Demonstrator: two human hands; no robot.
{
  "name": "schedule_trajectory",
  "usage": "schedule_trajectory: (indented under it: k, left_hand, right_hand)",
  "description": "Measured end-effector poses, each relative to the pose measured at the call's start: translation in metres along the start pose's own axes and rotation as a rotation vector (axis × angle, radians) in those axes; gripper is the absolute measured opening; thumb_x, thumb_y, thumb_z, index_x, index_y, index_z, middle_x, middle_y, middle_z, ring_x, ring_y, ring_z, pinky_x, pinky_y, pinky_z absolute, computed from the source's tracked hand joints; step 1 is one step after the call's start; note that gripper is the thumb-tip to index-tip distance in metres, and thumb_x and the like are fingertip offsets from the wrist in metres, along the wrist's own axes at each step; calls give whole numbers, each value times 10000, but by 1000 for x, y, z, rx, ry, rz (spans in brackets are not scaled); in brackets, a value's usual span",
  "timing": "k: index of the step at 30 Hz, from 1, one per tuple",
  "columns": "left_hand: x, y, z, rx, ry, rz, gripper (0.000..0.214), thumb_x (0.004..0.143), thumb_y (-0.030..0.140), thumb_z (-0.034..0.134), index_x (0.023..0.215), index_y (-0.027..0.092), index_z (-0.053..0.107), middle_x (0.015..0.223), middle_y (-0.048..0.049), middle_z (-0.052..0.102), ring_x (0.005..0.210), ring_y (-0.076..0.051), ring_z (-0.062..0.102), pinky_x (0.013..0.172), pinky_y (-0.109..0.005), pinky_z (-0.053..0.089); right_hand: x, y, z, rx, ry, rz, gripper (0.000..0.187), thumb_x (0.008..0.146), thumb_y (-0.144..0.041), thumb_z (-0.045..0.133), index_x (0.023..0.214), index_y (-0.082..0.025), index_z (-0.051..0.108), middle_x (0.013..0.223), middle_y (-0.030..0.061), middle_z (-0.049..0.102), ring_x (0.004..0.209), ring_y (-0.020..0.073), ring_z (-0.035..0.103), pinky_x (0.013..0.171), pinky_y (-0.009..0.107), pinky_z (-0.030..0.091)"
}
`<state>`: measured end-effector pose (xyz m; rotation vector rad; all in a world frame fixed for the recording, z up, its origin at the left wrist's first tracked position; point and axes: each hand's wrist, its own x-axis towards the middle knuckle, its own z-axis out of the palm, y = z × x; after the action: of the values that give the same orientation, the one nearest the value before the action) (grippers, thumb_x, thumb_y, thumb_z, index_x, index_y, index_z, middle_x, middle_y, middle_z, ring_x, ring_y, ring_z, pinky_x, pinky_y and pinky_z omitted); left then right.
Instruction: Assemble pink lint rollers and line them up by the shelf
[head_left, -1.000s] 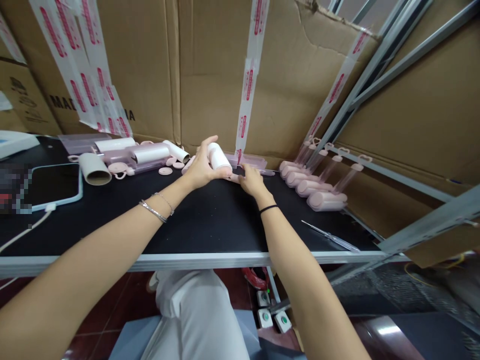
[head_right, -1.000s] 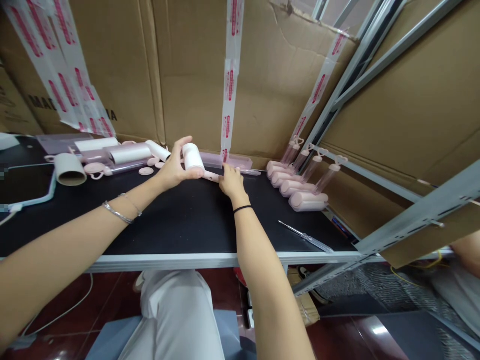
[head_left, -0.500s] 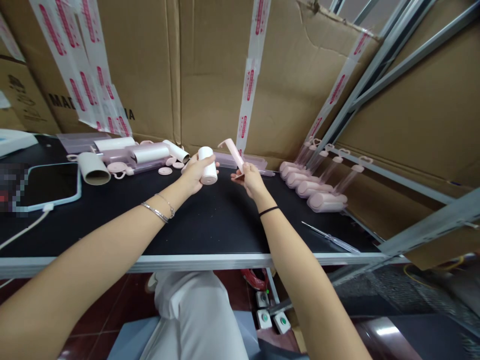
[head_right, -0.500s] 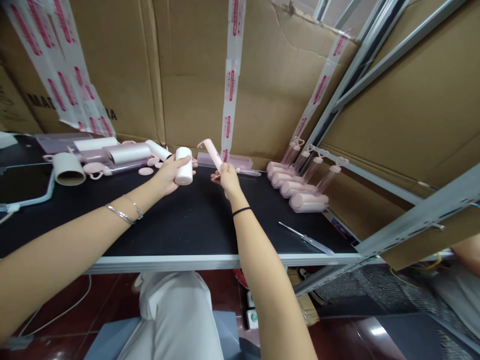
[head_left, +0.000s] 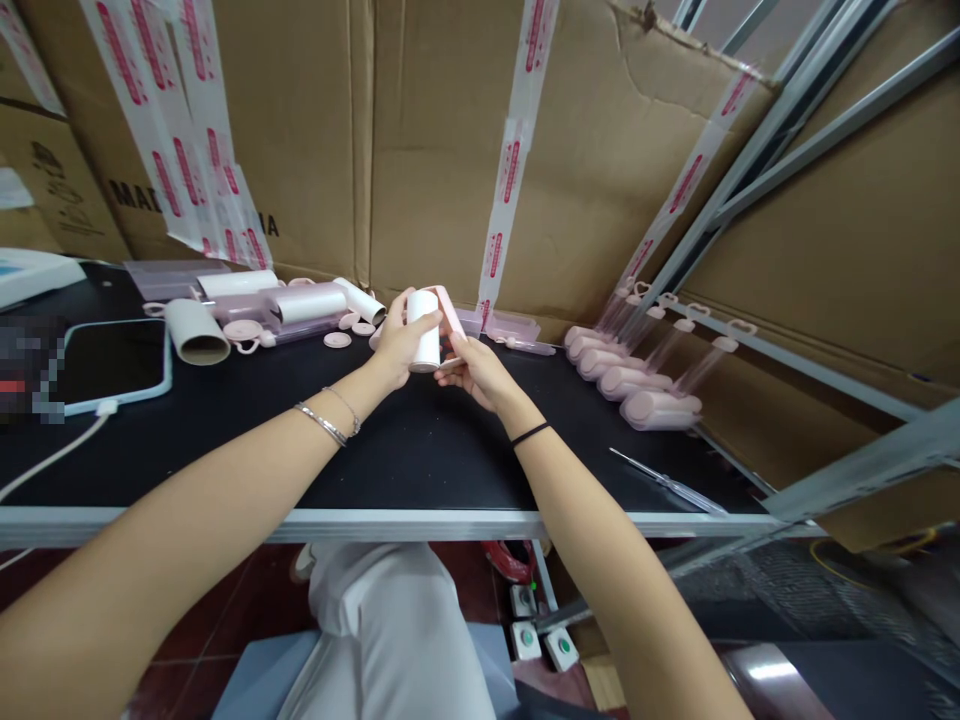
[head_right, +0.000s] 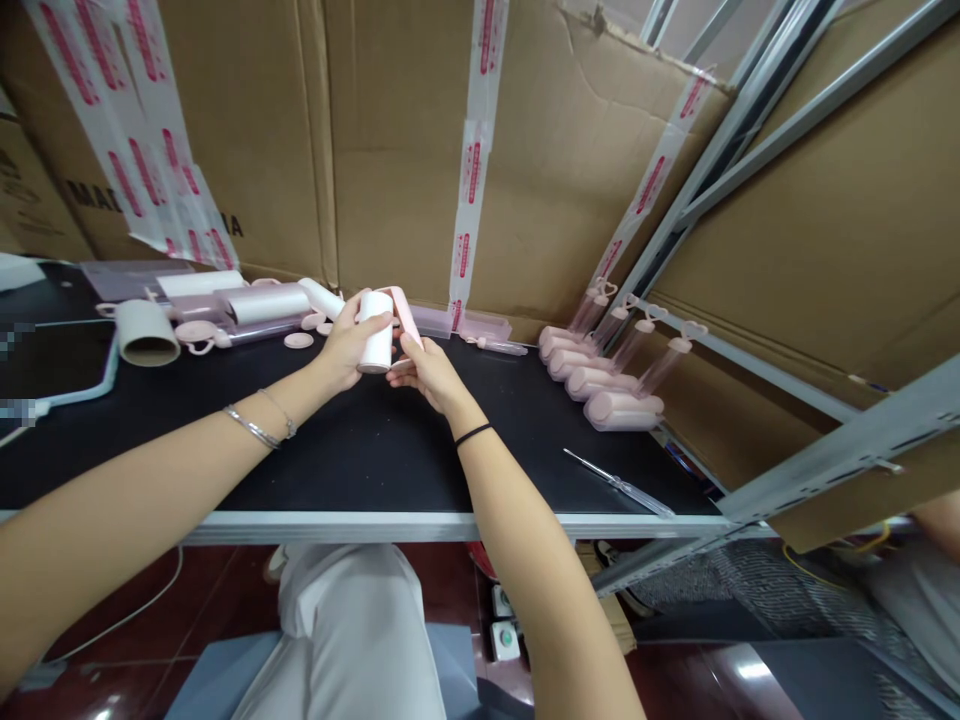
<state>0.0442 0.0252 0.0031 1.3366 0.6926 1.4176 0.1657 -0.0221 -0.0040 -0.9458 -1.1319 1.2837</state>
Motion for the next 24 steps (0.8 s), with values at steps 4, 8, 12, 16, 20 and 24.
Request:
schedule_trajectory:
  k: [4, 8, 12, 16, 20, 24]
  left_hand:
    - [1, 3, 0, -90, 109, -56, 656, 733, 239, 652, 1318, 278, 359, 1188, -91, 579, 767, -157, 655, 571, -257, 544]
    - [2, 5, -1, -84, 134, -31, 669, 731, 265, 651, 1331, 254, 354, 1156, -92, 592, 799, -188, 669, 551, -264, 552]
    - [3, 4, 0, -82, 155, -21, 705, 718, 276, 670, 1347, 224, 356, 1136, -105, 600, 802, -212, 679, 584, -305, 567]
    - [4, 7, 0, -72, 136, 6, 668, 716, 264, 682, 1320, 241, 398, 1141, -92, 609, 791, -209, 674, 601, -313, 563]
    - [13, 11, -6, -59, 228, 49, 635, 714, 235, 669, 1291, 257, 406, 1218, -83, 570, 785, -176, 659, 634, -301, 560]
    - [20, 7, -14, -60, 293, 92, 623, 770, 335, 613, 1322, 314, 325, 1219, -63, 558, 841, -173, 657, 654, -292, 562]
  right_hand:
    - [-3, 0, 6, -16, -22, 12, 182, 924, -338, 474, 823, -191, 437, 529, -31, 601, 466, 112, 612, 471, 200, 513]
    - [-4, 3, 10, 3, -71, -12, 126, 902, -297, 492, 852, -197, 432, 565, -49, 606, 474, 106, 616, 478, 197, 515]
    - [-4, 2, 11, 7, -84, -17, 144, 901, -323, 493, 853, -199, 436, 574, -46, 616, 491, 112, 623, 478, 205, 515]
    - [-9, -7, 8, -35, -121, 2, 196, 943, -319, 413, 808, -185, 459, 586, -14, 632, 552, 114, 650, 515, 197, 522]
    - [-14, -11, 7, -107, -148, 2, 171, 901, -306, 524, 803, -179, 463, 601, -45, 599, 540, 115, 651, 519, 213, 531]
    - [-11, 1, 14, -102, -134, -82, 232, 867, -364, 569, 799, -190, 432, 628, -68, 566, 547, 100, 645, 525, 201, 526]
